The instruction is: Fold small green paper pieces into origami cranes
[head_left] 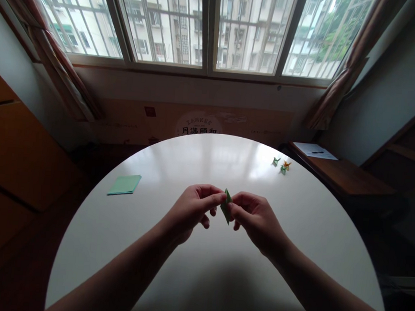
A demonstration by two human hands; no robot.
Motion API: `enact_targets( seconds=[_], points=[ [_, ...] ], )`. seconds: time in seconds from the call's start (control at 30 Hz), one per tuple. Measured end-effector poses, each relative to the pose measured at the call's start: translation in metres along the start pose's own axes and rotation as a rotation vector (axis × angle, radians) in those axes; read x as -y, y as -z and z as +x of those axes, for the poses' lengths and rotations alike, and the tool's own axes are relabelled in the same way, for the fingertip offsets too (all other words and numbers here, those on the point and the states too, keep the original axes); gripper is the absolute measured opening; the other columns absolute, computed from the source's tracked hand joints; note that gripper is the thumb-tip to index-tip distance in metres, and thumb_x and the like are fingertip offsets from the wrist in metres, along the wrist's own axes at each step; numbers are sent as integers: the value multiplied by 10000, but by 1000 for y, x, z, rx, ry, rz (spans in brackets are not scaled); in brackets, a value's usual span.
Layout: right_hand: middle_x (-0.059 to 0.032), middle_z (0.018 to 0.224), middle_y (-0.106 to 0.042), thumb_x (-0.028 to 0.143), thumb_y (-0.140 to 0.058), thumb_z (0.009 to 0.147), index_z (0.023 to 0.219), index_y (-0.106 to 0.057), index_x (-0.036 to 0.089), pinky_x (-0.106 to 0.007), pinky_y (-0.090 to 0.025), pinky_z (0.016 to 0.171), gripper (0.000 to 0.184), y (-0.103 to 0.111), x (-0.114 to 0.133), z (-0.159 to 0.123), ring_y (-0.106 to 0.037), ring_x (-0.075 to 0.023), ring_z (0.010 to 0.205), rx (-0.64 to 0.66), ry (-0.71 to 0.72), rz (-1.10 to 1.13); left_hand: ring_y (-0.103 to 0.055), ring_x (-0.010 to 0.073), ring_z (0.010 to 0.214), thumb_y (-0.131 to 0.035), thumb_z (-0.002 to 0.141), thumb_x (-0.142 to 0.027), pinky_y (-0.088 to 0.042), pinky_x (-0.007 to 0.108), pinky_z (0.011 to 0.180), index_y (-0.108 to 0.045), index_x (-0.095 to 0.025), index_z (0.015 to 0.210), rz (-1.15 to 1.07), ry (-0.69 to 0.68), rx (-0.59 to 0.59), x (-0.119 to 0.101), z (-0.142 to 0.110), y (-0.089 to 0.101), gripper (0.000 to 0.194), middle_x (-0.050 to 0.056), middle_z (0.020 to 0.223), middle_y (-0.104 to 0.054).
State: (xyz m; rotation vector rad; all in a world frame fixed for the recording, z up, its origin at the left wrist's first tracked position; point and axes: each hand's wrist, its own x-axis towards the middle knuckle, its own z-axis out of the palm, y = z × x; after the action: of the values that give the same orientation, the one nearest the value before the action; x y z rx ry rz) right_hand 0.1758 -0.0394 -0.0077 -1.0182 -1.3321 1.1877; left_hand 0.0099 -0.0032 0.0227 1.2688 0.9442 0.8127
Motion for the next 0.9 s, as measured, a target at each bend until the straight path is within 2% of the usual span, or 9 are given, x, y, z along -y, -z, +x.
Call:
enact_targets(
  seconds=[0.27,0.5,0.7,0.9],
  points=[
    [-13,648,-634,331,-731,788,748,-687,149,-223,-468,498,192,0,-1,1,-555,-123,583,31,-37,13,-439,90,532,-749,711,-325,-349,157,388,-662,-144,692,48,-77,-31,0,0,2,202,-12,598,-561],
    [-11,651,-628,339,-710,792,751,-672,150,-232,-463,503,197,0,-2,1,-545,-121,574,41,-59,25,-482,113,591,-744,738,-370,-354,157,380,-732,-139,809,34,-40,11,-3,1,6,242,24,672,-611],
    [-12,646,-622,337,-710,787,748,-674,150,-233,-455,499,193,-1,-3,1,-550,-126,577,72,-82,36,-478,114,585,-745,714,-323,-345,164,386,-737,-149,775,54,-14,24,-4,2,9,185,18,654,-615],
    [-7,640,-618,311,-705,788,745,-672,147,-229,-453,497,173,-1,-4,1,-548,-121,570,81,-90,48,-481,109,584,-732,725,-302,-357,156,388,-711,-142,752,62,-47,-3,-2,2,8,164,10,650,-613]
  ],
)
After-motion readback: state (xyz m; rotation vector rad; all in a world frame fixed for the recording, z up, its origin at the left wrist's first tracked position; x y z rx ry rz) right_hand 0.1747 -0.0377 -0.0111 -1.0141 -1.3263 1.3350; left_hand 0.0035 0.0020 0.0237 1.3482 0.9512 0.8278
